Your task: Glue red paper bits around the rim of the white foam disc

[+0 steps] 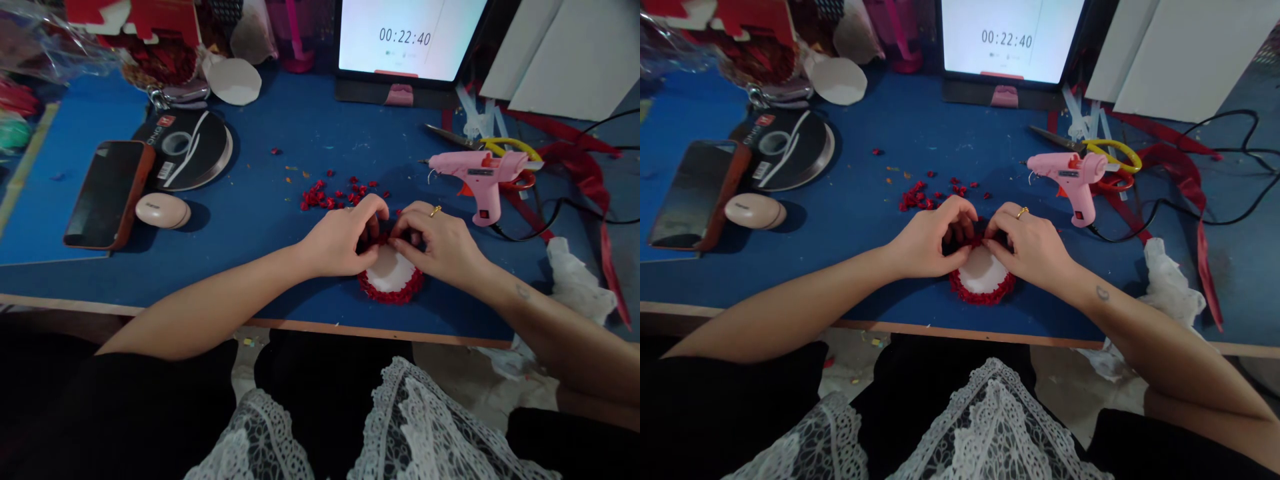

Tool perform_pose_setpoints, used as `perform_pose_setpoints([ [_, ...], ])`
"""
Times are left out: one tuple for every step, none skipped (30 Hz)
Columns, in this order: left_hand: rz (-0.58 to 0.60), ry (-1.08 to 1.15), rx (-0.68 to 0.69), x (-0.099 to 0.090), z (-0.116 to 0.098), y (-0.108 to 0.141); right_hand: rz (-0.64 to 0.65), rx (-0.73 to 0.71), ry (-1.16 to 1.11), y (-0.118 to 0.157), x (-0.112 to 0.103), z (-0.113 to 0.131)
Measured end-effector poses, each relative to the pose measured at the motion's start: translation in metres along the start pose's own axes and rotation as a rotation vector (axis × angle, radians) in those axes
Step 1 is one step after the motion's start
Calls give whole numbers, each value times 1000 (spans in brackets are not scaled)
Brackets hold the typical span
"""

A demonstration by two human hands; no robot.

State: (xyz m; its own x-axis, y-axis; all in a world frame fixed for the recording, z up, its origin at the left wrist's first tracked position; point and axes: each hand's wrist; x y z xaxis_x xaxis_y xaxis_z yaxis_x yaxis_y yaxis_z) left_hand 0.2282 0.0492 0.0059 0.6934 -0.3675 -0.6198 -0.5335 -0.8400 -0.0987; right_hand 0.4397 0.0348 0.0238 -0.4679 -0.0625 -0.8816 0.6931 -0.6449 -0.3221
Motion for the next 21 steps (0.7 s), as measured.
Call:
perform_pose_setpoints([
  [-1,-1,-1,0,0,0,-11,-8,5,0,0,0],
  [0,-2,-3,0,0,0,-20,-16,9,0,-1,1],
  [-1,-3,-4,0,-1,0,-27,-25,14,1,-1,1],
  [-2,-2,-4,0,-1,0,-31,-36,20,1,-2,1],
  [-4,-1,-4,-1,-2,0,-35,-49,28,1,-2,1],
  [-7,2,-2,-1,-2,0,-37,-67,39,1,-2,1],
  [-8,5,-1,-1,-2,0,-38,-85,54,2,-1,0],
  [-9,5,0,-1,-2,0,-42,-102,71,2,-1,0],
  [-8,4,-1,-1,-2,0,-46,-116,87,3,-1,-1],
  [-4,3,-3,-1,-2,0,-49,-126,102,3,0,-1],
  [1,3,-6,-1,-2,0,-49,-132,113,3,0,-1],
  [6,3,-10,-1,-2,0,-47,-135,122,3,1,-2],
  [8,4,-11,-1,-2,0,-46,-135,128,3,1,-2],
  [9,5,-11,-1,-2,0,-43,-135,130,3,1,-2],
  [9,5,-10,-1,-2,0,-42,-135,131,3,1,-2],
  [8,3,-9,-1,-2,0,-41,-137,131,3,1,-2],
  [7,0,-9,-1,-1,0,-41,-138,131,3,1,-2],
  [7,-4,-10,-1,-1,0,-40,-138,132,3,1,-2],
  [7,-8,-10,0,-1,0,-39,-136,132,3,1,-2],
  [7,-10,-10,0,-1,0,-37,-134,134,3,1,-2],
  [6,-9,-7,0,-1,0,-34,-132,137,3,1,-3],
])
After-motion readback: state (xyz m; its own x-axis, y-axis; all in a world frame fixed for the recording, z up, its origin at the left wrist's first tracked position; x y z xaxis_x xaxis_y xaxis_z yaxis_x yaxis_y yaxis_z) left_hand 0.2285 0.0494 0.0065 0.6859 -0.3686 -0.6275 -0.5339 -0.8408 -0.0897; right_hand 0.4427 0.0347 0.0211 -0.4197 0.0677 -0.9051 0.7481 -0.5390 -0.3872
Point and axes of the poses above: each hand's wrist, its own y-axis away from the middle knuckle, its own x-axis out of the palm, z = x × y, and after that the axes turned 14 degrees about -x, right-handed
